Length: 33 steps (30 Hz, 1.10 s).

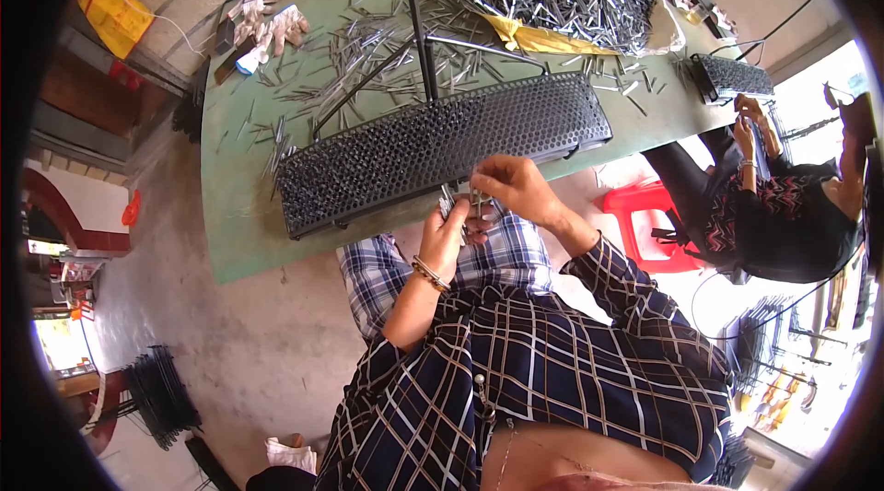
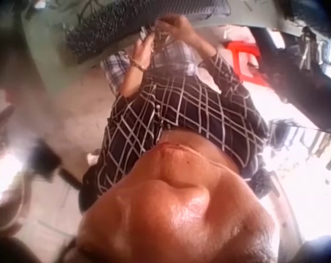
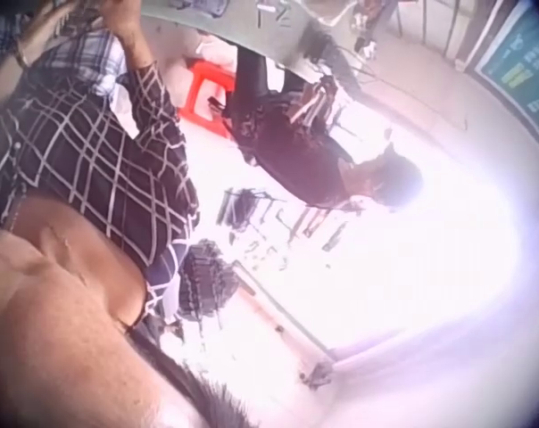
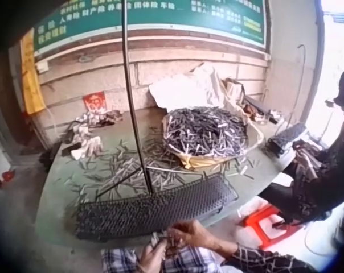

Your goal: Manually inserting small metal rods into a perforated metal grid component.

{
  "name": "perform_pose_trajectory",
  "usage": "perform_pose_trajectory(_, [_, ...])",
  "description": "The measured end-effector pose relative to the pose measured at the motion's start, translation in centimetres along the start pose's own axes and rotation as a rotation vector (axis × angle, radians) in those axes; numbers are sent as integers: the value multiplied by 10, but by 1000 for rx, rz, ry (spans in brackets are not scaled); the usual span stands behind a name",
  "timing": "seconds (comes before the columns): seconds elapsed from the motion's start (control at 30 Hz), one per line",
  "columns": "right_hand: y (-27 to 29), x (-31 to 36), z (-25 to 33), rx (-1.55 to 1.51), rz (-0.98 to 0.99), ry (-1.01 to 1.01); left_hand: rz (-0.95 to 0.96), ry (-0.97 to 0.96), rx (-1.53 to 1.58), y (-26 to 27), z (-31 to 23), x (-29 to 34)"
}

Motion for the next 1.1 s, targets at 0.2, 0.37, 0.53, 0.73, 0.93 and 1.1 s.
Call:
perform_pose_trajectory(0.2, [19, -42, 26, 74, -206, 336, 61, 170, 156, -1, -6, -9])
perform_pose_trajectory(0.37, [18, -78, 24, 216, -234, 486, 95, 231, 176, -1, -6, -11])
perform_pose_trajectory(0.53, [17, -87, 13, 265, -177, 511, 102, 228, 185, 3, -4, -10])
perform_pose_trajectory(0.73, [17, -88, 13, 247, -156, 520, 103, 239, 223, 4, -8, -8])
perform_pose_trajectory(0.93, [18, -91, 9, 267, -205, 522, 78, 220, 170, 8, -9, -6])
perform_pose_trajectory(1.1, [17, -90, 7, 252, -201, 510, 137, 230, 73, 5, -12, -1])
Point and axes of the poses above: each hand's wrist, its own x-axis away from the middle knuckle, its own y-axis out of the back of the hand, z = x × y, the point moved 3 cm from there along -x, towards the middle knuckle, and after that the axes turned 5 degrees about -z, right-handed, at the moved point
